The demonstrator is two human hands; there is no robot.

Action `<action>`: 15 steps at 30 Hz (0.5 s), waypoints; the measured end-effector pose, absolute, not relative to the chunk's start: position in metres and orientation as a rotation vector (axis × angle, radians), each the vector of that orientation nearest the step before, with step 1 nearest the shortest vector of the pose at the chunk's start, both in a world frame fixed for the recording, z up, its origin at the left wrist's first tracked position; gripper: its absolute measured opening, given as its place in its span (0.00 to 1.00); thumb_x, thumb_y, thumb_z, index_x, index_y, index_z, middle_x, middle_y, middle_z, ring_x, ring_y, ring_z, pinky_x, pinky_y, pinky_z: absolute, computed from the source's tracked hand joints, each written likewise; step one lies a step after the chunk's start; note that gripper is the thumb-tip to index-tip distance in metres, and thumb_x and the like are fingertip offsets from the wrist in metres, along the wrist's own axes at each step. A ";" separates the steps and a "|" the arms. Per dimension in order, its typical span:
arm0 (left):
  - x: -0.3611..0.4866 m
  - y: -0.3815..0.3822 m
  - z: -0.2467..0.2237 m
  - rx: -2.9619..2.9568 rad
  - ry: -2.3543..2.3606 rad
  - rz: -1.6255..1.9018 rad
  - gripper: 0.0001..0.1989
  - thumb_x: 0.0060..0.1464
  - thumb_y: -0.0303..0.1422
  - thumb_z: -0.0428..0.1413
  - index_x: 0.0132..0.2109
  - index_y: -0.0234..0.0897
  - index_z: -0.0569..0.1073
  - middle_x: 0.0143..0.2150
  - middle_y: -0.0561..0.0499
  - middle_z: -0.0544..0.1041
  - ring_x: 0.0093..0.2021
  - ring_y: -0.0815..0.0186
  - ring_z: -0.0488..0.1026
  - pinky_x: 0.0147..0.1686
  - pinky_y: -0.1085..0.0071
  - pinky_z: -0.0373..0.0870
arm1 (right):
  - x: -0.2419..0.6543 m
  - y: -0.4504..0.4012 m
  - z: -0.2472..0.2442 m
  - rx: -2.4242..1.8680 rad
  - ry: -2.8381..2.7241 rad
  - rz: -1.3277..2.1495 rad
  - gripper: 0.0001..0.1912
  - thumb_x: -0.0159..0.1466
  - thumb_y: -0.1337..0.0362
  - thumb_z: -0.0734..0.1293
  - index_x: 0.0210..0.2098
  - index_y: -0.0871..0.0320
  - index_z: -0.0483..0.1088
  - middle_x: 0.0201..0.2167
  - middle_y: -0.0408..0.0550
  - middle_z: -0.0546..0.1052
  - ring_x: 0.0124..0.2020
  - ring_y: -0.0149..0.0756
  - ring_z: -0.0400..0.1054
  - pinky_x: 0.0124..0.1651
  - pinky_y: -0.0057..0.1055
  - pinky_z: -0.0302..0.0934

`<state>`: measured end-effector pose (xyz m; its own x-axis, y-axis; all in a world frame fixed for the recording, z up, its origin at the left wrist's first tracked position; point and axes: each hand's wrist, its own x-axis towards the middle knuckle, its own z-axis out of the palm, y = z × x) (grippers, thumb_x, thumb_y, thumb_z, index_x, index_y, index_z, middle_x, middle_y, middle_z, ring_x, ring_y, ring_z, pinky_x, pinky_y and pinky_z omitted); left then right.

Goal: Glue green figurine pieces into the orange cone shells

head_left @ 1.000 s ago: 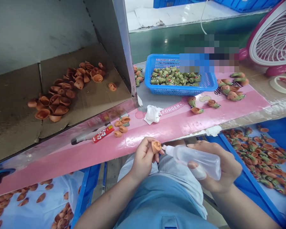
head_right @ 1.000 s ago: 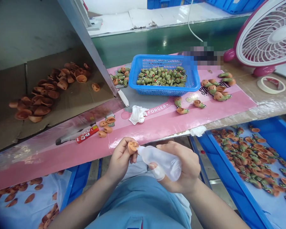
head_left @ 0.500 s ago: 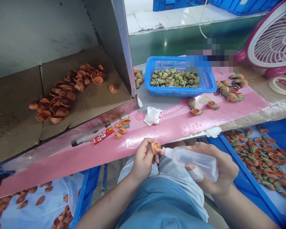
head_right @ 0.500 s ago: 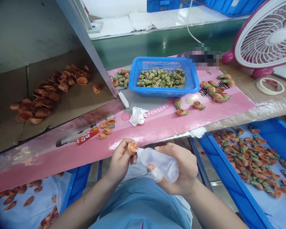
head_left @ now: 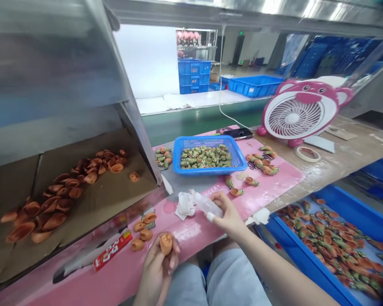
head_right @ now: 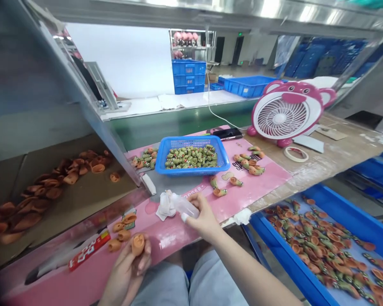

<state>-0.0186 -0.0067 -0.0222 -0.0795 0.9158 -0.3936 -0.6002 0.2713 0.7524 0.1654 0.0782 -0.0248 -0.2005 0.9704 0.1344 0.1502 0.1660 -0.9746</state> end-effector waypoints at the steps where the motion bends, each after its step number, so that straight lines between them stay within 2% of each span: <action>1: -0.021 -0.007 -0.022 0.389 1.037 1.315 0.09 0.44 0.34 0.58 0.31 0.34 0.66 0.24 0.54 0.68 0.17 0.79 0.55 0.17 0.81 0.51 | 0.164 0.086 -0.028 -1.102 -1.551 1.150 0.15 0.50 0.64 0.64 0.37 0.57 0.57 0.27 0.42 0.69 0.27 0.30 0.65 0.28 0.26 0.59; 5: -0.023 -0.007 -0.020 0.360 1.086 1.333 0.12 0.41 0.35 0.61 0.31 0.35 0.68 0.23 0.54 0.68 0.16 0.79 0.54 0.16 0.82 0.51 | 0.160 0.113 -0.039 -1.049 -1.619 1.166 0.18 0.51 0.68 0.62 0.41 0.57 0.55 0.35 0.46 0.69 0.35 0.32 0.66 0.37 0.29 0.61; 10: -0.015 -0.002 -0.020 0.347 1.131 1.327 0.14 0.39 0.38 0.61 0.30 0.35 0.68 0.22 0.54 0.67 0.15 0.79 0.53 0.15 0.82 0.50 | 0.151 0.134 -0.049 -1.053 -1.725 1.098 0.18 0.51 0.71 0.61 0.41 0.56 0.55 0.39 0.47 0.69 0.41 0.34 0.65 0.45 0.32 0.60; 15: -0.020 -0.001 -0.029 0.383 1.099 1.278 0.15 0.37 0.39 0.62 0.30 0.36 0.68 0.21 0.54 0.68 0.14 0.79 0.54 0.14 0.81 0.49 | 0.164 0.126 -0.037 -1.184 -1.884 0.889 0.29 0.48 0.73 0.63 0.49 0.55 0.54 0.46 0.49 0.67 0.48 0.37 0.63 0.49 0.37 0.57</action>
